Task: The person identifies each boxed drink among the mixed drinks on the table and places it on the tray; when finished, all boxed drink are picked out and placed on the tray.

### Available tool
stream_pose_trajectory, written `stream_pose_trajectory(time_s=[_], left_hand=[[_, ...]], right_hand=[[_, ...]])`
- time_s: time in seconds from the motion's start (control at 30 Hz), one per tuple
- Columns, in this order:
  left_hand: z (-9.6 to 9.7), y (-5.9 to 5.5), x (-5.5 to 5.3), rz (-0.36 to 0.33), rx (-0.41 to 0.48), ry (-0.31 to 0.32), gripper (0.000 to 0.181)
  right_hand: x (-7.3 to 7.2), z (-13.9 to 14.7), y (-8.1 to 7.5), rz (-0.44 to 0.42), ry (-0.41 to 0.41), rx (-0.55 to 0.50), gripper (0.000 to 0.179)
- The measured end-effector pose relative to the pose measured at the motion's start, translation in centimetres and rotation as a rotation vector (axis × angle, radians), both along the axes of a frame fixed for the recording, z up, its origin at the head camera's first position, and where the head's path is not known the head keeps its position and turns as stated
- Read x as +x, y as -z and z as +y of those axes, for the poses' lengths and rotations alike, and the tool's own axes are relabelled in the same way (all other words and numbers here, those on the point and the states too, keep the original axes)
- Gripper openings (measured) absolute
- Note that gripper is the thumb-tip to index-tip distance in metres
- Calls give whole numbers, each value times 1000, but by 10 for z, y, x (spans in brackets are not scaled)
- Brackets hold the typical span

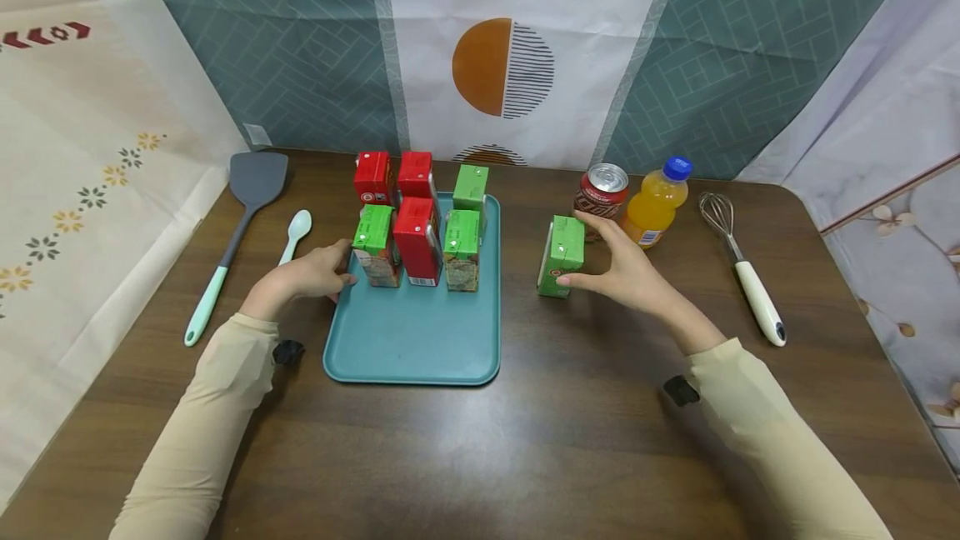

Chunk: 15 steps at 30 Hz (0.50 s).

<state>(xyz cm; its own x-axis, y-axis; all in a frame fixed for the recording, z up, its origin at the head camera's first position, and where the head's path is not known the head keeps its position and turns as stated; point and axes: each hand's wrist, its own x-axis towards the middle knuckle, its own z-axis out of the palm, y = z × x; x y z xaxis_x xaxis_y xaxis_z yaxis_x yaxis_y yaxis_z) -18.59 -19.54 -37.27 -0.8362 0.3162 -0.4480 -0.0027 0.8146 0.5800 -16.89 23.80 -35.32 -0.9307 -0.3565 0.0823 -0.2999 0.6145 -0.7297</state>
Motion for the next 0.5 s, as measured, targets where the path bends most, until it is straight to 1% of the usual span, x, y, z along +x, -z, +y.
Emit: stream_pose_trajectory(time_s=[0.07,0.13,0.2,0.27,0.3,0.37,0.5], left_hand=[[0,0,1,-3,2,-4,65],[0,0,2,-4,5,-4,65],[0,-1,2,-5,7,-6,65],[0,-1,2,-7,8,-6,66],[0,0,2,-6,8,-6,66],[0,0,2,-5,3,-7,66],[0,-1,1,-7,-2,-8,65]], right_hand=[[-4,1,4,-72,-10,-21,97],[-9,2,8,-138,-24,-68,100],[-12,2,12,-189,-43,-118,100],[-13,1,14,-228,-57,-149,96],[-13,1,15,-241,-64,-160,93],[-13,0,16,-238,-54,-159,88],[-13,-5,15,-193,22,-147,81]])
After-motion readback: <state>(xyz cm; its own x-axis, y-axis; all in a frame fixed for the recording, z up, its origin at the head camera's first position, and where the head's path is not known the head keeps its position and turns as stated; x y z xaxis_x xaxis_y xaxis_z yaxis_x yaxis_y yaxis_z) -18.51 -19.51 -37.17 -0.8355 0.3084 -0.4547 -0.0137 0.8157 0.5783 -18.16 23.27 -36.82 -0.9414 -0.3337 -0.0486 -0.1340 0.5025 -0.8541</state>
